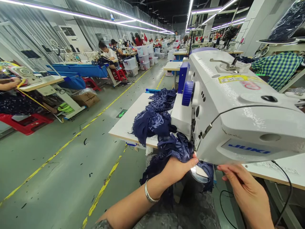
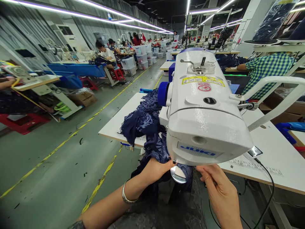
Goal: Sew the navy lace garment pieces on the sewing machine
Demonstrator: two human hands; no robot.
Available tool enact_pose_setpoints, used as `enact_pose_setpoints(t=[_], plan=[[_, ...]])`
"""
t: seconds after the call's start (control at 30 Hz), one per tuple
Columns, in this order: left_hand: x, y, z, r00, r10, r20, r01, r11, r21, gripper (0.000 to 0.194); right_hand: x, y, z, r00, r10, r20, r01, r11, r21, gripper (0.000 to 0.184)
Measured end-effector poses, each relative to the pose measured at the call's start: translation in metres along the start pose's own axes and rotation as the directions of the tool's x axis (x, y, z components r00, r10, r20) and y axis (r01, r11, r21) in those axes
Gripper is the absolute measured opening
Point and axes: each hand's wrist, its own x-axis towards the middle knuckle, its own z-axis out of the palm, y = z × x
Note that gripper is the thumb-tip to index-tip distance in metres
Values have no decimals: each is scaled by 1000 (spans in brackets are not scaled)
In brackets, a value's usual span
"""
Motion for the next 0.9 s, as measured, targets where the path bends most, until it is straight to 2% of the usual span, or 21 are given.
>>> enact_pose_setpoints(t=[0.03,0.07,0.1,0.13,0.2,0.27,0.47,0.6,0.67,0.77,0.8,0.83,0.87,0.9], plan=[[0,0,0,1000,10,-3,-10,1000,7,25,-1,-1,1,999,47,-17,-46,999,8,26],[0,0,0,1000,22,-8,-22,1000,12,24,-2,-2,2,999,44,-24,-44,999,2,24],[0,0,1,1000,29,-11,-29,999,19,23,-2,-4,4,999,-20,-25,19,999,-35,20],[1,-1,1,999,36,-16,-35,999,27,22,-1,-6,5,989,-144,-23,141,985,-98,16],[1,-1,2,999,45,-27,-44,998,49,20,2,-9,9,905,-425,7,414,878,-241,15],[2,-1,3,998,52,-44,-48,995,91,20,5,-11,11,822,-567,48,550,772,-319,19],[3,-2,5,998,52,-43,-44,983,178,20,12,-13,17,774,-624,103,621,719,-312,24],[2,-2,9,996,-1,-94,17,985,172,22,13,-13,16,698,-699,157,691,599,-405,26],[1,-2,11,994,-40,-100,58,982,182,26,13,-16,15,674,-715,184,709,557,-433,26],[2,-3,13,994,-69,-81,83,979,185,25,11,-19,14,670,-717,192,711,544,-445,28],[3,-4,13,994,-70,-82,84,979,185,24,11,-19,15,688,-703,181,697,571,-434,28],[3,-5,13,995,-60,-80,74,979,190,24,12,-18,16,719,-677,159,671,616,-413,24],[4,-6,13,995,-48,-87,64,978,199,24,13,-16,17,769,-625,135,621,682,-386,20],[4,-8,14,994,-45,-100,65,975,215,25,15,-13,18,841,-530,107,531,772,-349,18]])
